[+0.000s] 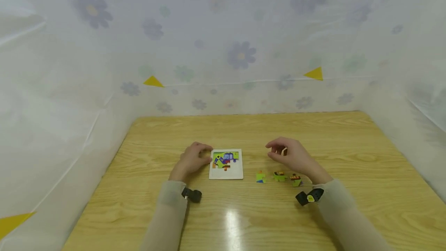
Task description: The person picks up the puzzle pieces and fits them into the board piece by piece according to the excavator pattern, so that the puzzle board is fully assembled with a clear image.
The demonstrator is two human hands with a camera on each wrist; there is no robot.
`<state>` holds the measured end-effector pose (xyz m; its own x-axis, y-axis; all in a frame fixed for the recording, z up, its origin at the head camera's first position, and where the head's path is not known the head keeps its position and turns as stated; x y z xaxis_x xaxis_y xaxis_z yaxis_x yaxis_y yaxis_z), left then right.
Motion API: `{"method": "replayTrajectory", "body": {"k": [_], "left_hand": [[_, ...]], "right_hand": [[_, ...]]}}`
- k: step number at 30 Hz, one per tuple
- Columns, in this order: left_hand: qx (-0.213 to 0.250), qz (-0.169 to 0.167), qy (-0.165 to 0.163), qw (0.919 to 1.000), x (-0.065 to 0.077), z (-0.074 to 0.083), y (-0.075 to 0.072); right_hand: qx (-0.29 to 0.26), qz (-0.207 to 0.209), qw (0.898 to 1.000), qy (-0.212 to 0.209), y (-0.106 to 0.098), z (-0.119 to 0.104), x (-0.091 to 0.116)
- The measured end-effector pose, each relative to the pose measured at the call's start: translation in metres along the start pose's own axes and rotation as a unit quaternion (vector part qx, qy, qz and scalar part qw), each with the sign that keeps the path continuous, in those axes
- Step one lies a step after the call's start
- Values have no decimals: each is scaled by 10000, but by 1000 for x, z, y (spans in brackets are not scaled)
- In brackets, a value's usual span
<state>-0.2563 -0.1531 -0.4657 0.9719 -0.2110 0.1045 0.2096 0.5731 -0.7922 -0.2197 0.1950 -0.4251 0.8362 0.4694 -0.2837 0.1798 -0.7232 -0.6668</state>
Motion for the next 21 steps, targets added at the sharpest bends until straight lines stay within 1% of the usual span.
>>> {"method": "replayTrajectory", "body": {"k": [10,16,21], "left_hand": [[-49,-16,-3,10000,1,1,0],[-73,-13,-23,10000,0,2,0],[-25,-5,-65,10000,1,2,0]], "right_hand": [[371,22,9991,227,-19,15,20],[467,20,9979,453,-25,27,28],[547,-3,9967,604,-28,38,31]]}}
Point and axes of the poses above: each hand's wrist, its own x-axis away from the middle knuckle, its own y-axis out of the palm, z = x × y, the point moved 2 cm from there along -x, towards the middle knuckle, and after that the axes turned 6 degrees about -y, right-handed, at the moved point
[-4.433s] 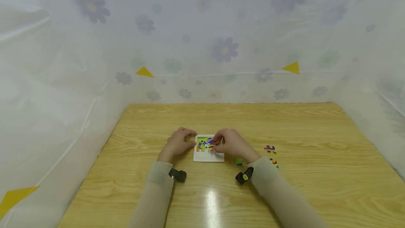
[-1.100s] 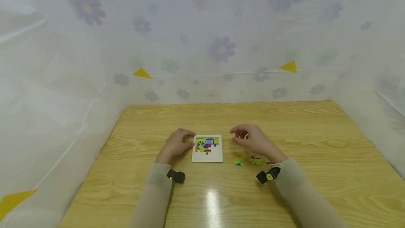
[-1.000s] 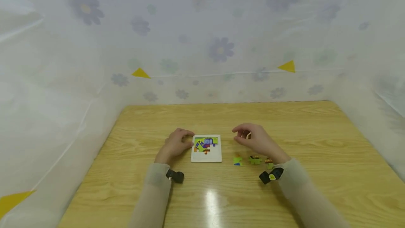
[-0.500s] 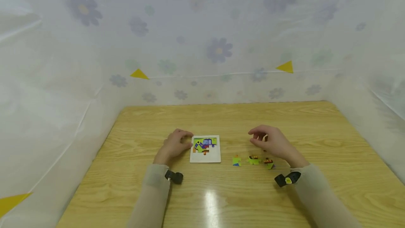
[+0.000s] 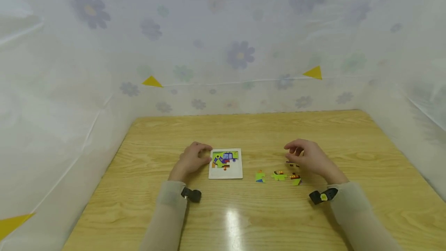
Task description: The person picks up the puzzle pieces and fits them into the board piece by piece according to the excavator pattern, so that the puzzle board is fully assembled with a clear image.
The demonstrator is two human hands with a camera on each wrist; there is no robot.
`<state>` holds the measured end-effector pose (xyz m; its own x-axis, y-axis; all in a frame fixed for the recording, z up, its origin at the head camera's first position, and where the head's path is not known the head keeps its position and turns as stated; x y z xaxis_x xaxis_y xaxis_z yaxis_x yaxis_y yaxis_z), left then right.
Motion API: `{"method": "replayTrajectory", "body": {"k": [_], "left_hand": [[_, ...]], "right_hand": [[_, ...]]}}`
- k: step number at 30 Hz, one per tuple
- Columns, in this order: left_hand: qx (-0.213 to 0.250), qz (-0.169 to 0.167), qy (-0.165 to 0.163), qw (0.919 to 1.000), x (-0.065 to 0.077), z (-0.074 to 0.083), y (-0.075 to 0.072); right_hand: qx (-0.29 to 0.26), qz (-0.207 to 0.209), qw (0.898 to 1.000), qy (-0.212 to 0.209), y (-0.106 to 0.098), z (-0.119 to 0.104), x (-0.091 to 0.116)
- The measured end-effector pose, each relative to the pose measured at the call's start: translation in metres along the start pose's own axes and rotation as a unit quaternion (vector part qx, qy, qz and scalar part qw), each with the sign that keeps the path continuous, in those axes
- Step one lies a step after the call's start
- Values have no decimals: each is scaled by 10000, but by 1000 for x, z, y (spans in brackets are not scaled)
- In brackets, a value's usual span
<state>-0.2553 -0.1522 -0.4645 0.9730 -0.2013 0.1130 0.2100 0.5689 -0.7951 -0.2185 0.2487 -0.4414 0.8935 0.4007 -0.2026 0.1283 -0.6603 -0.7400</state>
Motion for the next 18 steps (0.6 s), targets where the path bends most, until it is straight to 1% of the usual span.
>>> {"method": "replayTrajectory", "body": {"k": [7,13,18], "left_hand": [[59,-34,-30,10000,-2,-4,2],[71,-17,-32,10000,-3,-5,3],[82,-20,-52,10000,-3,-4,2]], "right_hand": [[116,-79,9998,170,-4,17,3],[-58,-406,9984,400,-5,27,4],[-173,-601,9972,409,-8,32,7]]}}
Point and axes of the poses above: each hand's wrist, its own x-axis away from the middle knuckle, its own y-axis out of the palm, z = x × y, the point moved 2 cm from there along -x, towards the middle knuckle, and after that the axes turned 6 degrees about -y, right-handed, at the moved point
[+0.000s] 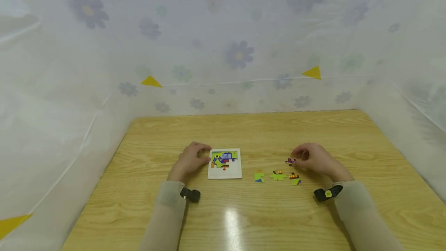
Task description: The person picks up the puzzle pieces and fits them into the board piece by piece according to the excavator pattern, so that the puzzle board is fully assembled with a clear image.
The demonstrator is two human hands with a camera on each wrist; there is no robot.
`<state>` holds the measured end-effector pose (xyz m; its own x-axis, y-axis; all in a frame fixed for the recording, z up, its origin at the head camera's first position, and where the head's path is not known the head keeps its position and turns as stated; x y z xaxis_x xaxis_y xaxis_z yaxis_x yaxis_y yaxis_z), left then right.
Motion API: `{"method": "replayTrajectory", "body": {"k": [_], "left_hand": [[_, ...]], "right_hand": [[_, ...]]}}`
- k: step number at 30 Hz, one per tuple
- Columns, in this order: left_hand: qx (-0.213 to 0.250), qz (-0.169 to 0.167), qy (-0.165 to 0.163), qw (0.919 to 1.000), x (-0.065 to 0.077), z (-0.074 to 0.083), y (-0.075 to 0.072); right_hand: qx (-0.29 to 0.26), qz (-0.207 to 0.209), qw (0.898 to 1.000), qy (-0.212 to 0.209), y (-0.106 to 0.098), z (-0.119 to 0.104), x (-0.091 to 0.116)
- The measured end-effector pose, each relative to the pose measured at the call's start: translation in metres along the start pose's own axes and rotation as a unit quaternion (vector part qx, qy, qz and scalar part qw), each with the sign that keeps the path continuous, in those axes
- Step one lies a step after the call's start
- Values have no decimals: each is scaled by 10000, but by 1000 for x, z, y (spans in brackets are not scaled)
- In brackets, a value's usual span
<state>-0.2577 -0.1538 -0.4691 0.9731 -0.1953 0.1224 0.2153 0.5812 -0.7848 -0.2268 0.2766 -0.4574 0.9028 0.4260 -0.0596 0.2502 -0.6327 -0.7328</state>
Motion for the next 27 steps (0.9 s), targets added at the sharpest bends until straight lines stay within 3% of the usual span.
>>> {"method": "replayTrajectory", "body": {"k": [9,27], "left_hand": [[-10,2,-3,10000,0,0,0],[19,-9,-3,10000,-1,-1,0]], "right_hand": [[-85,-204,9997,63,-1,8,4],[-133,-214,9996,111,-1,9,4]]}}
Point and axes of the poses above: each hand's wrist, its own x-axis away from the middle knuckle, its own y-axis out of the palm, z = x × y, the point moved 2 cm from there along -x, towards the middle knuckle, and after that the axes turned 6 degrees about -y, right-handed, at the moved point
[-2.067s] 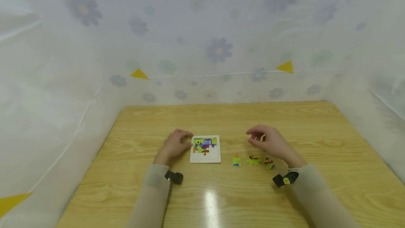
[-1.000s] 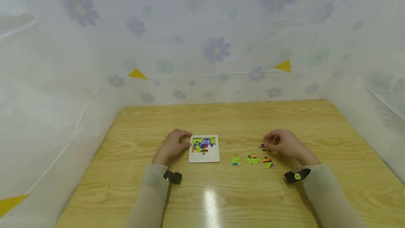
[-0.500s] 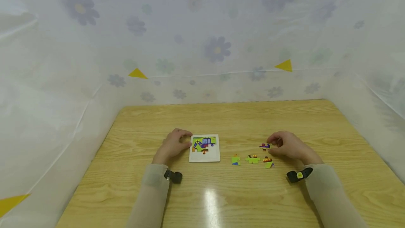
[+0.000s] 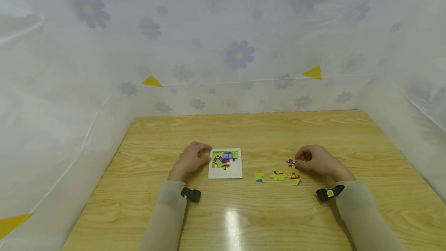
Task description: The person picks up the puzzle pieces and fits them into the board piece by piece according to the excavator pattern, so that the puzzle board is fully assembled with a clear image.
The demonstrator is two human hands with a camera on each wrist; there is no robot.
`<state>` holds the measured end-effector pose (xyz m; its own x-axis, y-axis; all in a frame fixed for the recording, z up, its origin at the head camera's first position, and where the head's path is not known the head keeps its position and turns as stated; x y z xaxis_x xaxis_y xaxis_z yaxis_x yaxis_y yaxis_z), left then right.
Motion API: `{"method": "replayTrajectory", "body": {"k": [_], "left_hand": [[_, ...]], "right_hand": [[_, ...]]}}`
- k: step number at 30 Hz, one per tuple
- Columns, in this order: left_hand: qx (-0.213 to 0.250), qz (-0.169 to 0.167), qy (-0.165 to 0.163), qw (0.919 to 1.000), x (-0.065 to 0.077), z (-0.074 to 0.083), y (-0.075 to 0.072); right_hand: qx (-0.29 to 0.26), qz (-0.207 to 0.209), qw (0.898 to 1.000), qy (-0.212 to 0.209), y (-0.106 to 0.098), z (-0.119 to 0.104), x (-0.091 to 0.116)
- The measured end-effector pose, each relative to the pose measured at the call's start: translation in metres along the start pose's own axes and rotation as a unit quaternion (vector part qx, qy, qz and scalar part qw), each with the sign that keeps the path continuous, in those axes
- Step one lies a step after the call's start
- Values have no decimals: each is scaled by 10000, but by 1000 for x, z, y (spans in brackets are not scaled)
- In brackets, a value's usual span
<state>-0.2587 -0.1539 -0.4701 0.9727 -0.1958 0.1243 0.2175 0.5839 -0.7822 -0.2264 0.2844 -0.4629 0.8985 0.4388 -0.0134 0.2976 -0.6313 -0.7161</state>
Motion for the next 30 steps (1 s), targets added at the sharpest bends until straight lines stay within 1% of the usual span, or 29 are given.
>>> {"method": "replayTrajectory", "body": {"k": [7,10,19,23,26,30], "left_hand": [[-64,30,1,10000,0,1,0],[-73,29,-5,10000,0,1,0],[-36,14,-8,10000,0,-1,1],[-22,-1,-11,10000,0,0,1],[-35,-16,6,10000,1,0,0],[-52,-18,24,10000,1,2,-1]], "right_hand": [[-121,-258,9996,-60,-2,-1,3],[-136,-309,9994,-63,-1,0,3],[-120,-230,9996,-78,1,3,0],[-129,-156,9998,-22,0,5,0],[-190,-128,9997,-14,-1,1,-1],[-399,-64,9990,-202,0,-8,-2]]}}
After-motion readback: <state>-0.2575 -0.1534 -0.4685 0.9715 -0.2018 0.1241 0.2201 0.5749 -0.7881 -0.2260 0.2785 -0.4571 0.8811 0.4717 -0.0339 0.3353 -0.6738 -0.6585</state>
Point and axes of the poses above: each hand's wrist, its own x-axis away from the middle knuckle, its own y-axis out of the palm, z = x × y, the point moved 2 cm from there along -x, towards the middle knuckle, and after that the axes turned 6 degrees about -y, right-handed, at the moved point
